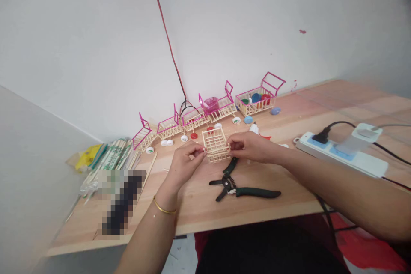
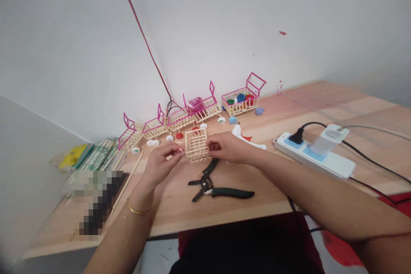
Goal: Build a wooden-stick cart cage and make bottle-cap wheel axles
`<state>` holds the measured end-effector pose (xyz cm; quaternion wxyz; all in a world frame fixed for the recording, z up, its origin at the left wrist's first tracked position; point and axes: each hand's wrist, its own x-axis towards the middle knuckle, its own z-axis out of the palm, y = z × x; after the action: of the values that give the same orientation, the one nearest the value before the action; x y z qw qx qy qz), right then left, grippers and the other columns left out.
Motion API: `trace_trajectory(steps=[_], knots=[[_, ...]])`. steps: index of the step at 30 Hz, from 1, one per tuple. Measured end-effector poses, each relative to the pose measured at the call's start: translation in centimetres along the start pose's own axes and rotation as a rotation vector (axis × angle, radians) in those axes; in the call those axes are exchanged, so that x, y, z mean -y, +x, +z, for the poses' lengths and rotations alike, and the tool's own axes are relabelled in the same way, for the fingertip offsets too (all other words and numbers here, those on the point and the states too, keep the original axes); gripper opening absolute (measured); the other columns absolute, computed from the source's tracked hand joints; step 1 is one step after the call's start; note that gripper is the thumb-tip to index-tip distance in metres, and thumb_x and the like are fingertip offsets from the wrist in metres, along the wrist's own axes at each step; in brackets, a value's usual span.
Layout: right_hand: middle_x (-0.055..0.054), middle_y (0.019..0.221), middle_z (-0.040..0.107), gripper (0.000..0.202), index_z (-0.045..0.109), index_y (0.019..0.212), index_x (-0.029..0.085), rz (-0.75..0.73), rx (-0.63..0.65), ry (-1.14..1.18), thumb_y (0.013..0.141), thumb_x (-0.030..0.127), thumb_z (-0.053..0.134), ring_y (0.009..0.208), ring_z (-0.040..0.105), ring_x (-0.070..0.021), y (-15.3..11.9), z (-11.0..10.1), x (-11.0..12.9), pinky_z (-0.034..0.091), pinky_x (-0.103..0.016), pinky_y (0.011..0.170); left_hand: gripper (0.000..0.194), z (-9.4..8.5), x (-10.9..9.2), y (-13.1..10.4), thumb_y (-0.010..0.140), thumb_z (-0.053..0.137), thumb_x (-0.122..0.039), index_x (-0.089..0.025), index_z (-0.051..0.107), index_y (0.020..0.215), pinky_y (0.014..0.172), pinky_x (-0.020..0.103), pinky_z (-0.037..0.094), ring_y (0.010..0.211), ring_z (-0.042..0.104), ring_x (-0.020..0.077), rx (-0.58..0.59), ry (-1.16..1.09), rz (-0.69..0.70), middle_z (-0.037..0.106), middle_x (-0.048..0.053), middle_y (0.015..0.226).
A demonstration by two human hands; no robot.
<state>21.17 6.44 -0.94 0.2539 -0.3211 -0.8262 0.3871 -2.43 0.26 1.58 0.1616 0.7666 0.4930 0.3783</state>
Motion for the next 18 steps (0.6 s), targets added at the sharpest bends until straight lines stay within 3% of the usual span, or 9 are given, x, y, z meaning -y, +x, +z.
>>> trace_trajectory(steps=[18], knots=[[0.0, 0.067, 0.062, 0.013, 0.059, 0.081, 0.017, 0.001, 0.01, -0.012, 0.075, 0.029, 0.06, 0.063, 0.057, -0.0137, 0.06, 0.03, -0.21, 0.045, -0.025, 0.059, 0.006, 0.05, 0.22, -0.05, 0.08, 0.061, -0.018, -0.015, 0.065, 0.077, 0.062, 0.023, 0.042, 0.066, 0.053, 0.0111, -0.002, -0.005, -0.003, 0.06, 0.002, 0.072]])
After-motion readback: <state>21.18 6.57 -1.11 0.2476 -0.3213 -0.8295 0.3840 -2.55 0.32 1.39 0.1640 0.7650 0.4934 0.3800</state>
